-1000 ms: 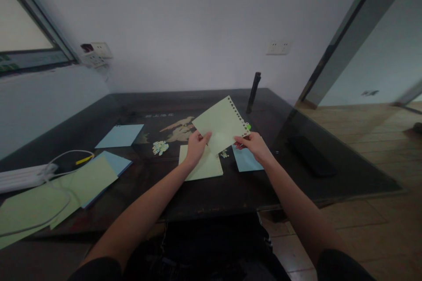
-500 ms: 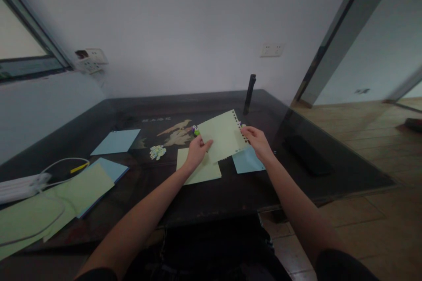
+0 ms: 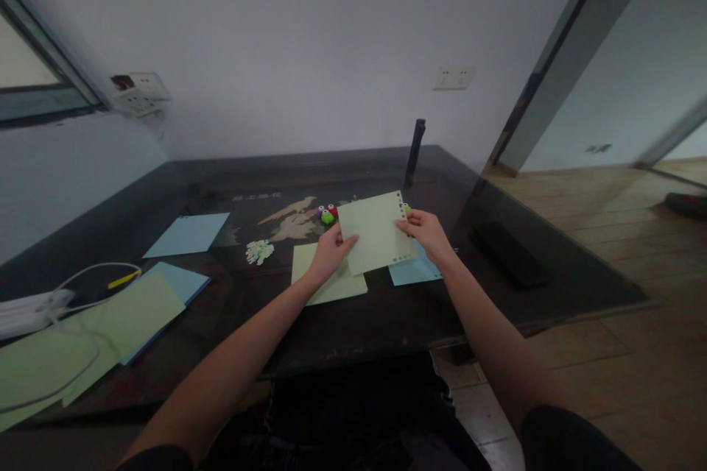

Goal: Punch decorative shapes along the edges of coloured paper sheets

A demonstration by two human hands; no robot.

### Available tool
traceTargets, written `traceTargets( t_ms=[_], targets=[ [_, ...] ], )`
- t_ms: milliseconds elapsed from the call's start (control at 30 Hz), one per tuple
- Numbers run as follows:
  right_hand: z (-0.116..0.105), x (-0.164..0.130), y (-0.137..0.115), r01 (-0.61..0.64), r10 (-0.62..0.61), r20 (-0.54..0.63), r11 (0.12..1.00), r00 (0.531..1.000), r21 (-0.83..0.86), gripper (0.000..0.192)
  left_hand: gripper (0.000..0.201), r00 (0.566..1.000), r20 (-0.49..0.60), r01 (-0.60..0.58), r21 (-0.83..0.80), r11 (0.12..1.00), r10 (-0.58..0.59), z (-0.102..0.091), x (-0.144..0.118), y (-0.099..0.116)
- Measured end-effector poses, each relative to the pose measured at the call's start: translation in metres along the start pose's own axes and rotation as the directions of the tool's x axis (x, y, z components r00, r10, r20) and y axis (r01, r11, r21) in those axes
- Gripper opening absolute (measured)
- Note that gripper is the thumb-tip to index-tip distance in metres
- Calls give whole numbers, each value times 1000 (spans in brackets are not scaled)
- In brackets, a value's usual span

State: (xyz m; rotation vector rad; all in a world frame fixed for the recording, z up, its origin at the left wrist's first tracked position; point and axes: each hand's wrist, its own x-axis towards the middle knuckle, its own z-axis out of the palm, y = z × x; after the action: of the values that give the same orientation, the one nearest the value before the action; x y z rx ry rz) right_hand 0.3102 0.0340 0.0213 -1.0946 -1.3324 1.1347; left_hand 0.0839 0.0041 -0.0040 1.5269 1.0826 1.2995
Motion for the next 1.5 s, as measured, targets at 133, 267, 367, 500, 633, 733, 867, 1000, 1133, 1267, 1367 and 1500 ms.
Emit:
traceTargets(
  t_ms=[133,267,367,500,633,733,867,1000,1133,1267,1367,1500],
  targets=[
    [-5,2,-2,-47,49,-48,998,998,39,29,31,1000,-22,7,-49,999,-8,0,1,3],
    [-25,3,-17,-37,54,-147,993,988,111,31,27,992,-97,65,-165,984,-81,2,-2,15],
    [-48,3,-27,-9,28,-204,996,979,94,33,22,973,-41,195,-374,907,-226,8,-8,30],
    [-78,-1,-17,-73,72,-241,997,968,5,35,21,895,181,430,-587,686,-407,19,-17,45],
    [-95,-10,9,-210,189,-227,975,956,-73,37,27,809,334,579,-597,555,-484,29,-24,48],
    [-96,-16,21,-262,234,-229,960,945,-97,36,35,755,400,649,-570,503,-520,34,-28,44],
    [-88,-19,24,-255,218,-207,951,954,-172,31,45,731,457,679,-557,478,-507,37,-31,39],
    [-85,-19,25,-226,164,-204,916,965,-332,28,46,734,469,678,-553,485,-491,39,-32,39],
    [-86,-19,27,-169,68,-199,817,978,-552,28,45,732,468,680,-553,482,-495,39,-33,42],
    [-84,-19,25,-148,-10,-210,680,978,-718,25,44,729,474,682,-559,470,-494,39,-33,43],
    [-81,-19,23,-146,-31,-209,618,977,-772,25,43,733,472,678,-565,469,-490,39,-34,44],
    [-80,-20,23,-166,-13,-212,579,977,-798,26,40,738,474,674,-566,475,-480,39,-34,43]
  ],
)
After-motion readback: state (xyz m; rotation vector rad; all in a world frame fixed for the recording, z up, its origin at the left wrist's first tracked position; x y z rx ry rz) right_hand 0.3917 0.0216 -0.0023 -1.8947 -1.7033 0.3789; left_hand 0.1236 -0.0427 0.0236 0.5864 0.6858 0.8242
